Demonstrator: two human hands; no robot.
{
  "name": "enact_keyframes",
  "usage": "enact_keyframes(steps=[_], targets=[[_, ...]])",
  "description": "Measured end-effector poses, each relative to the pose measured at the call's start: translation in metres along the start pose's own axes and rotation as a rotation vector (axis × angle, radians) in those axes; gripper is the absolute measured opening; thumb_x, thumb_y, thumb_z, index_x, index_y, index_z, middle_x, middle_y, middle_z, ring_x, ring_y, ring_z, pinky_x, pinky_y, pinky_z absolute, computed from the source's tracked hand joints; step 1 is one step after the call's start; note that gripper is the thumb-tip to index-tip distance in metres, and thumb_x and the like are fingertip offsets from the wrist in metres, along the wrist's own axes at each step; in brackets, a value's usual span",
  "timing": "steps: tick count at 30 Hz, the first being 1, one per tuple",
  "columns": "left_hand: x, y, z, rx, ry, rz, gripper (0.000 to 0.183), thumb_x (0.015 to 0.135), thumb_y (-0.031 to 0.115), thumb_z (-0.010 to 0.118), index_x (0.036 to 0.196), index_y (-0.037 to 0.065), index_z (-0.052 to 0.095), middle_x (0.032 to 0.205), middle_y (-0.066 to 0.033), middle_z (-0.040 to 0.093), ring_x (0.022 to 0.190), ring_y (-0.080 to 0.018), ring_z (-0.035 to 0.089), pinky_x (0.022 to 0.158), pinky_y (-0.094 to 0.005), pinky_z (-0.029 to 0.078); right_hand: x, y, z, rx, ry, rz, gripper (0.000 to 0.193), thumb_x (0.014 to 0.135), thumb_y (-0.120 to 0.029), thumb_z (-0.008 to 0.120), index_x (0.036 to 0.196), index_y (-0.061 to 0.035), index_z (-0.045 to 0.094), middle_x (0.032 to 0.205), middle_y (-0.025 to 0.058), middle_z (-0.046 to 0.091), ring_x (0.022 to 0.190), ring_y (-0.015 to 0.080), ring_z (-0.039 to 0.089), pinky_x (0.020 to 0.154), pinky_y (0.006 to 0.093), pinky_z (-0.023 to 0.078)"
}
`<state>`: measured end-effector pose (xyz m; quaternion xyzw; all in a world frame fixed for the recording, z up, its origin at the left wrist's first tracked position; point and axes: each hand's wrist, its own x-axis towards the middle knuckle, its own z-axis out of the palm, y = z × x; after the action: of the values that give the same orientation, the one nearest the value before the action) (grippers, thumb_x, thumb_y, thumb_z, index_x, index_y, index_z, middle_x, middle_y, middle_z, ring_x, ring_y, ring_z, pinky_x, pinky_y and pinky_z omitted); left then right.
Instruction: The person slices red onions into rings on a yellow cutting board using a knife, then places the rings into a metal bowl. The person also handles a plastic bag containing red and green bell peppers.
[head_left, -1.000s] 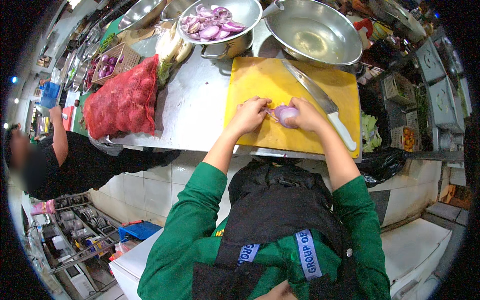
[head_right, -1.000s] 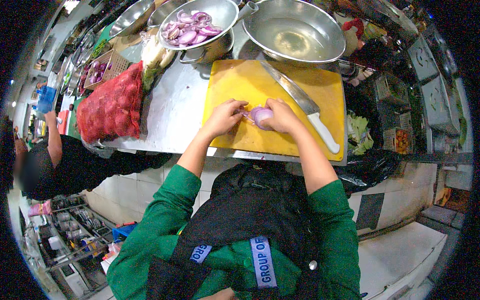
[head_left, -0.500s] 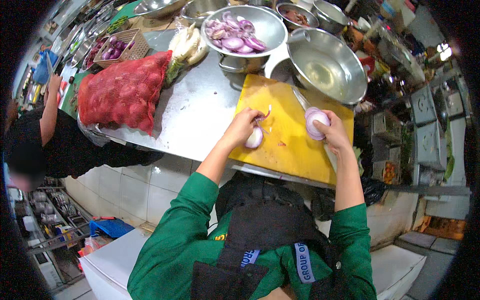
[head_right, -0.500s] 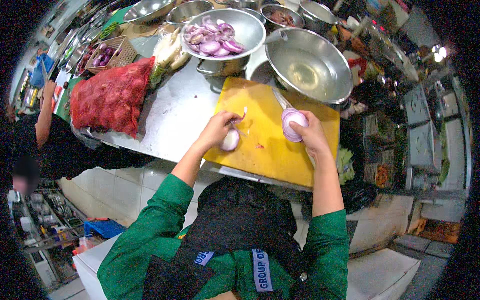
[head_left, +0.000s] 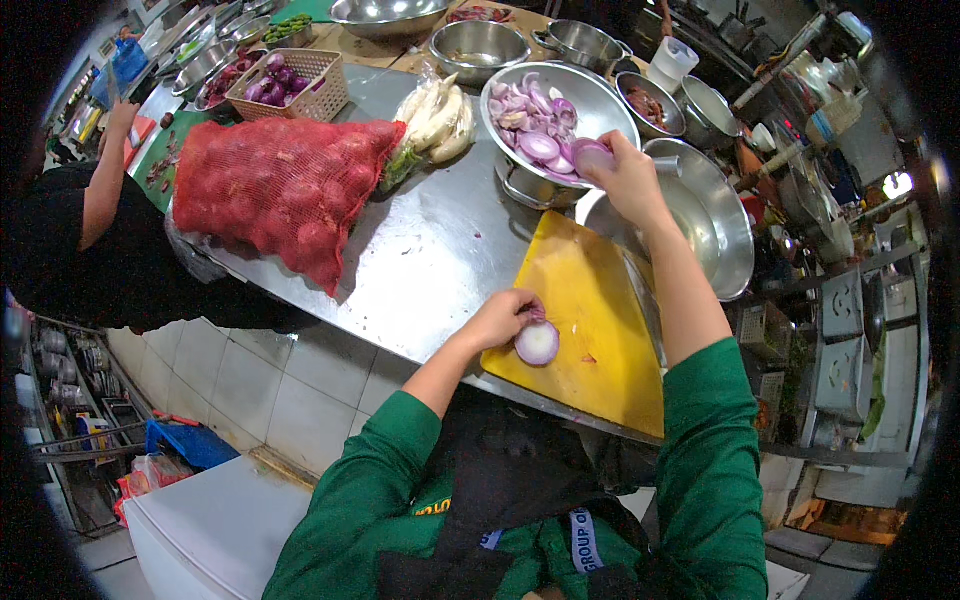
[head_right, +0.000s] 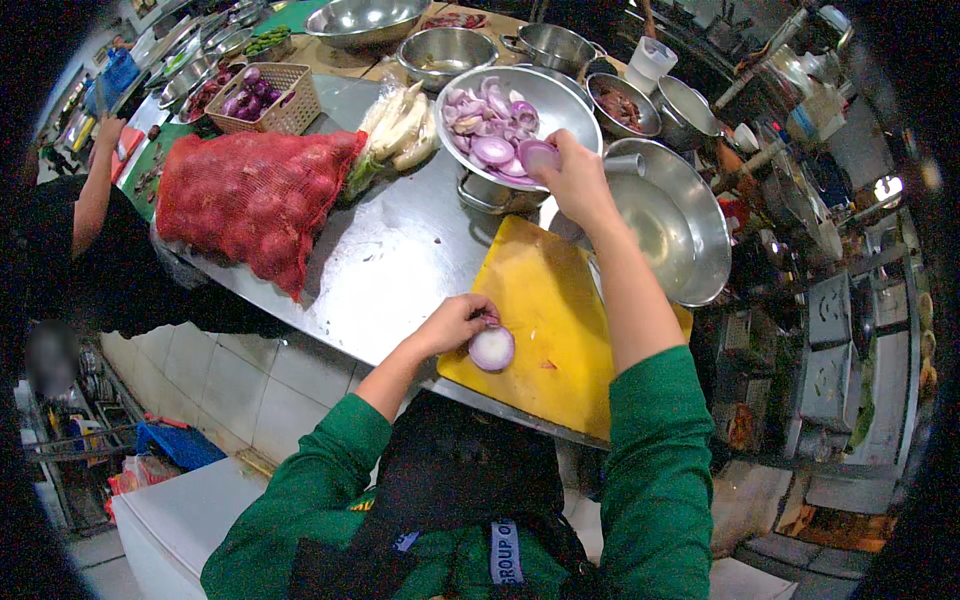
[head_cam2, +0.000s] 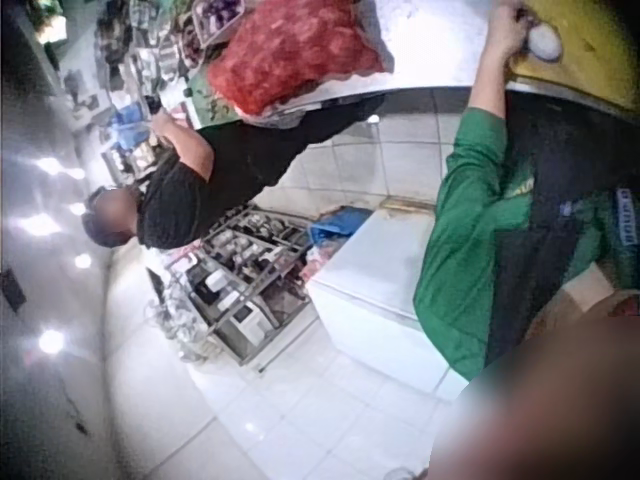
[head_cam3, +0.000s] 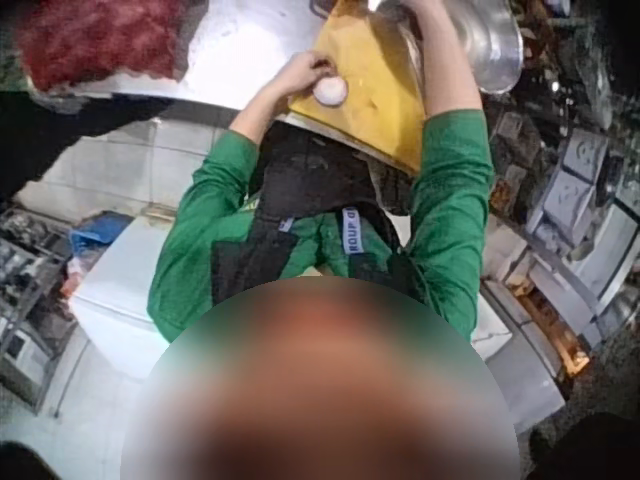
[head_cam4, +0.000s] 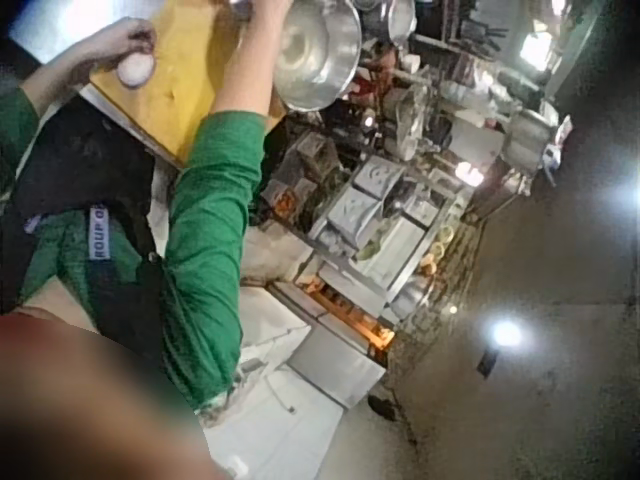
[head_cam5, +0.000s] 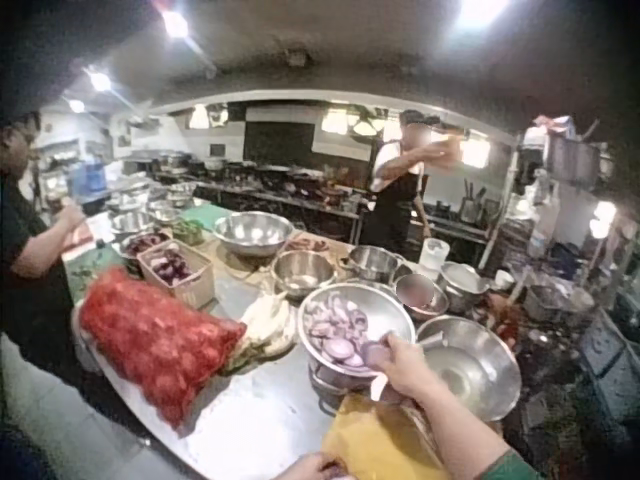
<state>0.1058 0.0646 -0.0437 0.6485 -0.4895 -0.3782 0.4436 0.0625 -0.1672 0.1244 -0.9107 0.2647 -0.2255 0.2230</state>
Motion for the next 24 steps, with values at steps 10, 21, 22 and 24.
enact_keyframes(steps=[10, 21, 22, 24], targets=[[-0.003, 0.012, -0.009, -0.090, -0.057, -0.239, 0.015, 0.086, 0.008, 0.066, 0.098, 0.001, 0.069, 0.088, -0.0148, 0.071, 0.080, -0.0230, 0.067, 0.076, -0.0330, 0.052, -0.025, 0.009, 0.041, 0.021, 0.258, -0.185, 0.024, 0.079, -0.015, 0.074, 0.094, -0.0018, 0.060, 0.096, 0.0159, 0.059, 0.087, 0.0331, 0.061, 0.078, 0.0408, 0.050], [-0.001, 0.021, 0.022, -0.646, 0.016, -0.355, 0.012, 0.091, 0.002, 0.063, 0.103, -0.001, 0.066, 0.093, -0.0054, 0.069, 0.073, -0.0111, 0.063, 0.064, -0.0238, 0.052, -0.239, -0.010, 0.064, 0.109, -0.272, 0.364, 0.073, 0.071, -0.037, 0.080, 0.123, 0.0039, 0.050, 0.118, 0.0228, 0.057, 0.110, 0.0382, 0.057, 0.095, 0.0415, 0.047], [-0.002, 0.023, 0.024, -0.684, -0.029, -0.389, 0.015, 0.091, 0.001, 0.063, 0.105, 0.000, 0.064, 0.098, -0.0059, 0.068, 0.078, -0.0115, 0.063, 0.065, -0.0238, 0.052, -0.245, -0.008, 0.066, 0.145, -0.238, 0.377, 0.075, 0.070, -0.037, 0.081, 0.123, 0.0042, 0.049, 0.120, 0.0229, 0.056, 0.113, 0.0386, 0.056, 0.097, 0.0417, 0.045], [-0.001, 0.028, 0.031, -0.713, -0.050, -0.404, 0.014, 0.091, 0.001, 0.063, 0.105, 0.001, 0.064, 0.097, -0.0051, 0.067, 0.080, -0.0110, 0.063, 0.067, -0.0232, 0.052, -0.254, -0.002, 0.064, 0.279, -0.178, 0.445, 0.072, 0.069, -0.032, 0.082, 0.122, 0.0026, 0.049, 0.120, 0.0216, 0.057, 0.111, 0.0367, 0.057, 0.096, 0.0413, 0.047]])
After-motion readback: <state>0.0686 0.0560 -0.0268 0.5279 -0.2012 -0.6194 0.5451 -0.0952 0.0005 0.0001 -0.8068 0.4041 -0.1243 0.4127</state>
